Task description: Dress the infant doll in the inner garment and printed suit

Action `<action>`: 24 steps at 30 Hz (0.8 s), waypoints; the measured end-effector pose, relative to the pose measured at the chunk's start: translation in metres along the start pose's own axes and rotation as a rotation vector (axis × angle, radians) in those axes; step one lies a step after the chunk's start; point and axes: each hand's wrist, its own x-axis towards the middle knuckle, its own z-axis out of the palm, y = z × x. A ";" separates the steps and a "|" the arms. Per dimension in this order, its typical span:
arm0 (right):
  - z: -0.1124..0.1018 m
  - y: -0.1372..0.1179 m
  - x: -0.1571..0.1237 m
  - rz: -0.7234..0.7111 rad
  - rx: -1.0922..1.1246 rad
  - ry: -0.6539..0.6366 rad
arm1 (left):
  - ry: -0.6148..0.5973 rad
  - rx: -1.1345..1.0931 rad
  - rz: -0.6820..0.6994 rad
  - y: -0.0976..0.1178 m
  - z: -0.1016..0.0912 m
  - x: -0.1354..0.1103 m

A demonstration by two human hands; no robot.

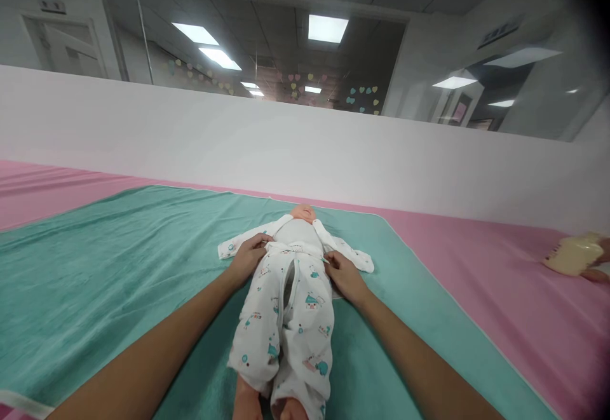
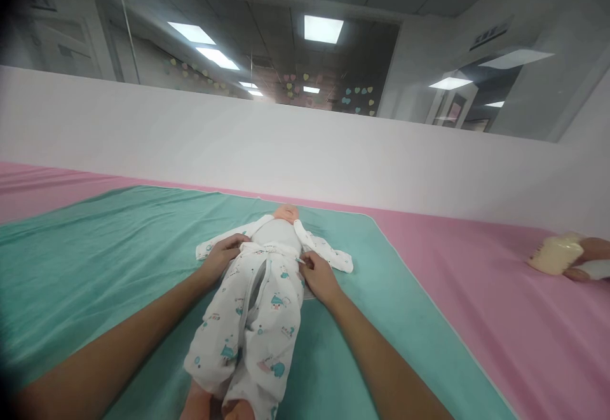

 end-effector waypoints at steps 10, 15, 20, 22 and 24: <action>0.007 -0.023 -0.003 -0.438 -0.228 0.153 | -0.232 0.089 0.071 0.022 0.008 -0.008; 0.015 -0.020 0.016 -0.362 -0.256 0.112 | -0.099 0.339 0.136 0.022 0.009 -0.002; 0.023 -0.005 0.033 -0.215 -0.273 0.211 | 0.033 0.523 0.085 0.011 0.014 0.030; 0.024 0.002 0.037 -0.132 -0.230 0.240 | 0.064 0.562 0.075 0.006 0.020 0.039; 0.024 0.005 0.039 -0.052 -0.210 0.258 | 0.079 0.590 0.096 0.002 0.026 0.040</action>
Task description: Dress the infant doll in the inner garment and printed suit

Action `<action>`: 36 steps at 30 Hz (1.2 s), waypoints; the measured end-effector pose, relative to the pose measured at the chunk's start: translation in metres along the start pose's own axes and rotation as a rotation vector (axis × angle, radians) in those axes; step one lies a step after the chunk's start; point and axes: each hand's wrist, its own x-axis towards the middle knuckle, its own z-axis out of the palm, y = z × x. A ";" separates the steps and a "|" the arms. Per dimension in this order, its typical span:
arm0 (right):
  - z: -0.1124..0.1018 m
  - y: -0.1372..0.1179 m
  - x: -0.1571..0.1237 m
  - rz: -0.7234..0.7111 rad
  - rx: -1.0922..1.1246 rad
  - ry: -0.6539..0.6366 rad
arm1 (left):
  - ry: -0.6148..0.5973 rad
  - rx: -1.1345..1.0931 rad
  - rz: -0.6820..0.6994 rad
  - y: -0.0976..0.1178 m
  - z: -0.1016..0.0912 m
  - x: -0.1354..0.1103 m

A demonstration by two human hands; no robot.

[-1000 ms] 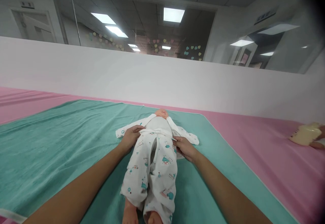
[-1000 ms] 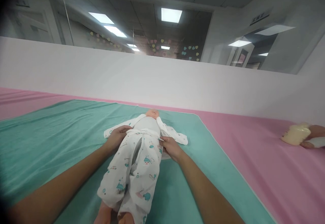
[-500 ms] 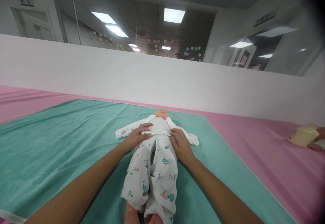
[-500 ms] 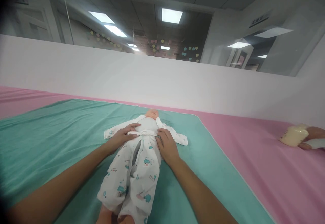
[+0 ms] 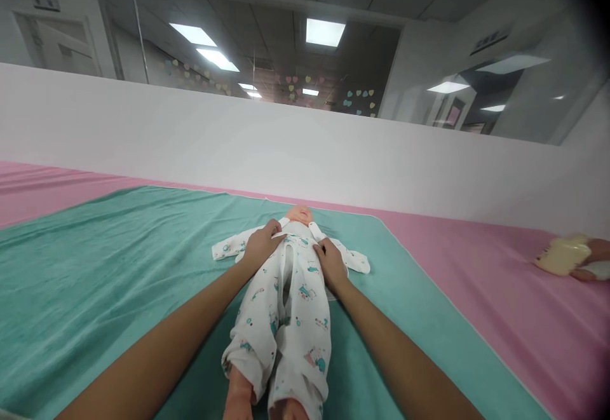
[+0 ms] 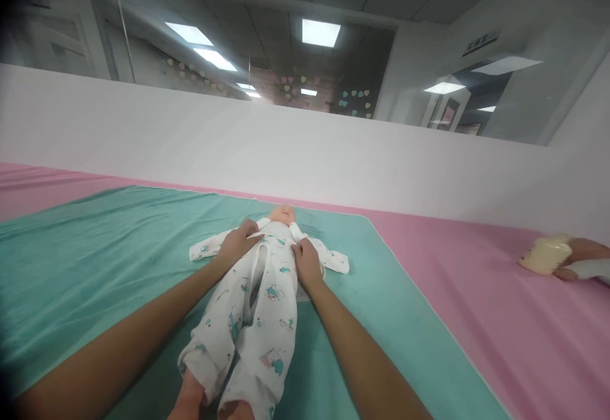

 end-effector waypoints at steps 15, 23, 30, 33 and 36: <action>-0.009 0.003 -0.008 0.343 0.340 -0.038 | -0.536 -0.666 -0.334 -0.018 -0.037 -0.027; -0.019 0.013 -0.011 0.502 0.739 -0.463 | -0.660 -0.653 -0.308 -0.016 -0.046 -0.033; -0.031 0.013 -0.014 0.431 0.975 -0.675 | -0.654 -0.748 -0.311 -0.023 -0.043 -0.033; -0.032 0.011 -0.015 0.392 0.975 -0.694 | -0.656 -0.764 -0.318 -0.023 -0.042 -0.033; -0.032 0.010 -0.016 0.390 0.966 -0.690 | -0.651 -0.780 -0.312 -0.024 -0.042 -0.033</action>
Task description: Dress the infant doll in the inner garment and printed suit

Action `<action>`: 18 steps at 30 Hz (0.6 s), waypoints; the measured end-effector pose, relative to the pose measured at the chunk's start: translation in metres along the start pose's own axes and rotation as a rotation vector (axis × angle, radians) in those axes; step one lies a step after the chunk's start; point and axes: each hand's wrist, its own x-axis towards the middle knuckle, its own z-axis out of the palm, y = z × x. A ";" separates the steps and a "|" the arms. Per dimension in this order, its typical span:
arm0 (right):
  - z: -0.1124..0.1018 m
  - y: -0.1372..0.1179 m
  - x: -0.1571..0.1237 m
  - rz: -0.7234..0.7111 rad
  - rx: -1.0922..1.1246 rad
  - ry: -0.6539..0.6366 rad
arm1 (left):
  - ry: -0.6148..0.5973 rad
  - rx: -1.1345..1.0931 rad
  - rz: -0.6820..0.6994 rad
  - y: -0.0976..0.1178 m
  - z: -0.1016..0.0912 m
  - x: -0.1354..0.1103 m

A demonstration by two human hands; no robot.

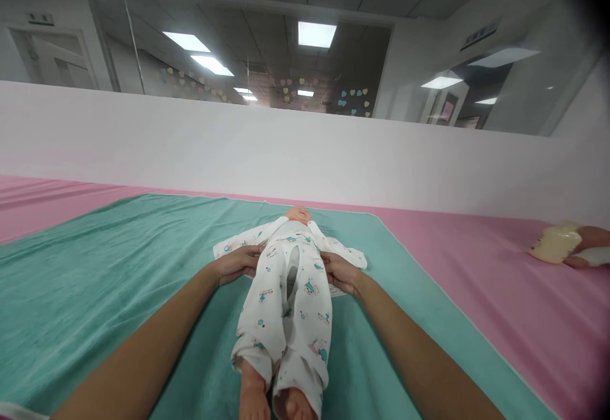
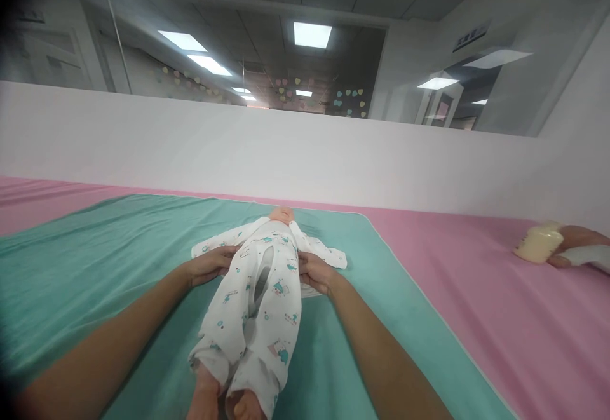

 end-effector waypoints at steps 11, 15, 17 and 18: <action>-0.008 0.003 0.004 0.037 0.045 -0.046 | -0.085 -0.206 0.078 -0.010 -0.007 0.003; -0.010 0.005 0.003 0.004 0.074 -0.048 | -0.093 -0.228 0.082 -0.012 -0.008 0.004; -0.010 0.006 0.002 -0.016 0.104 -0.050 | -0.071 -0.229 0.088 -0.012 -0.006 0.005; -0.010 0.006 0.002 -0.026 0.117 -0.048 | -0.054 -0.228 0.091 -0.012 -0.005 0.006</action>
